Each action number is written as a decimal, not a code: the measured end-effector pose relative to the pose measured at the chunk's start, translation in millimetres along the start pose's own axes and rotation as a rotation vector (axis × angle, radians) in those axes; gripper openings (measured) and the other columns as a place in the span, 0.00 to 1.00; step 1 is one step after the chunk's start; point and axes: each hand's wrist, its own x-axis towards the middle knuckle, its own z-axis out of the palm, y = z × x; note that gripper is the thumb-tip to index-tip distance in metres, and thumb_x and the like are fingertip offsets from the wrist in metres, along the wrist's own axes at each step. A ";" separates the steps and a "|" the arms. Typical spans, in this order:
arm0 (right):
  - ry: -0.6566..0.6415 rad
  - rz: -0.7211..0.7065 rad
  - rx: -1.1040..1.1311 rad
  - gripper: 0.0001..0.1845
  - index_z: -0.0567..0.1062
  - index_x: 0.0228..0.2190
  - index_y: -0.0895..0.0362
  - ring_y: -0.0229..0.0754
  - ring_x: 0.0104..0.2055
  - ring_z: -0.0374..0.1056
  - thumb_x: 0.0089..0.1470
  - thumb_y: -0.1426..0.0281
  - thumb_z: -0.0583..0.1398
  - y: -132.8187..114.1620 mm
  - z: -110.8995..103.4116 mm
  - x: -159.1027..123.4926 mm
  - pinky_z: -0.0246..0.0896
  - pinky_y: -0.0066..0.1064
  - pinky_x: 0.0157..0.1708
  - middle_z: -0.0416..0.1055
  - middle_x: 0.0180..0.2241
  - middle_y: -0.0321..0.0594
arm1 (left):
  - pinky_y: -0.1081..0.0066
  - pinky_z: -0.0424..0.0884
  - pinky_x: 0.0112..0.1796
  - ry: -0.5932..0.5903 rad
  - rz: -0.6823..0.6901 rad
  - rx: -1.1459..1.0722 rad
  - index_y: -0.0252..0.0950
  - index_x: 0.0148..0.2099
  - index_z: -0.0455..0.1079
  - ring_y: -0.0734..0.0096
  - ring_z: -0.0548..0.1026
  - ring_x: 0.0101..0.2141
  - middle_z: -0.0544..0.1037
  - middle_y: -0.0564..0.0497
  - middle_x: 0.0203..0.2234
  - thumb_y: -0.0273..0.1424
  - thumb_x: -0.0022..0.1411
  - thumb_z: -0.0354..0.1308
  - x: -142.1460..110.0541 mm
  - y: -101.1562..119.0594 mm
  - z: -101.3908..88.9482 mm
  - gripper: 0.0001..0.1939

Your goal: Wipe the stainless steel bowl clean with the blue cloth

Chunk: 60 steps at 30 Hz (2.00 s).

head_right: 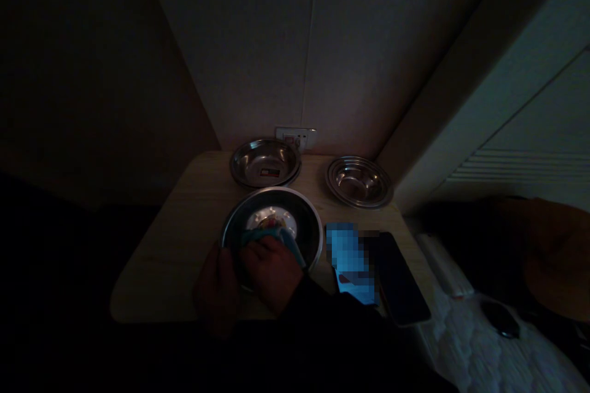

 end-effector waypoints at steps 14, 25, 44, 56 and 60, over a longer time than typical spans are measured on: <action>-0.428 -0.036 -0.298 0.08 0.73 0.31 0.56 0.45 0.39 0.64 0.55 0.76 0.53 15.9 -44.2 -16.4 0.55 0.38 0.38 0.74 0.32 0.39 | 0.74 0.70 0.33 0.052 -0.083 0.002 0.35 0.42 0.72 0.68 0.76 0.35 0.79 0.46 0.35 0.37 0.59 0.48 -0.4 3.6 2.2 0.17; -0.276 -0.084 -0.026 0.10 0.71 0.36 0.59 0.40 0.40 0.63 0.50 0.79 0.55 11.2 -21.3 -6.4 0.56 0.30 0.40 0.73 0.36 0.40 | 0.72 0.70 0.34 0.011 -0.029 -0.001 0.33 0.43 0.72 0.67 0.76 0.36 0.79 0.44 0.36 0.38 0.59 0.46 2.0 2.7 0.6 0.19; -0.402 -0.042 -0.204 0.11 0.72 0.35 0.58 0.45 0.42 0.63 0.52 0.79 0.53 17.5 -38.8 -21.6 0.57 0.37 0.40 0.74 0.36 0.43 | 0.72 0.69 0.35 0.017 -0.072 -0.048 0.35 0.43 0.72 0.68 0.75 0.37 0.78 0.46 0.37 0.38 0.59 0.47 0.6 3.1 1.2 0.18; -0.029 0.182 0.264 0.16 0.69 0.45 0.57 0.41 0.43 0.65 0.53 0.76 0.52 -9.2 -2.5 2.5 0.59 0.31 0.41 0.72 0.41 0.41 | 0.72 0.70 0.35 0.052 -0.036 0.024 0.36 0.44 0.72 0.68 0.75 0.37 0.78 0.46 0.37 0.37 0.60 0.47 0.6 -2.0 -2.0 0.17; -0.249 0.017 -0.073 0.10 0.72 0.36 0.55 0.43 0.39 0.65 0.54 0.76 0.54 5.2 -24.2 -19.0 0.58 0.35 0.37 0.74 0.36 0.37 | 0.71 0.70 0.32 0.079 -0.069 0.050 0.35 0.44 0.72 0.68 0.75 0.34 0.78 0.46 0.34 0.37 0.59 0.48 -1.8 -1.6 0.3 0.17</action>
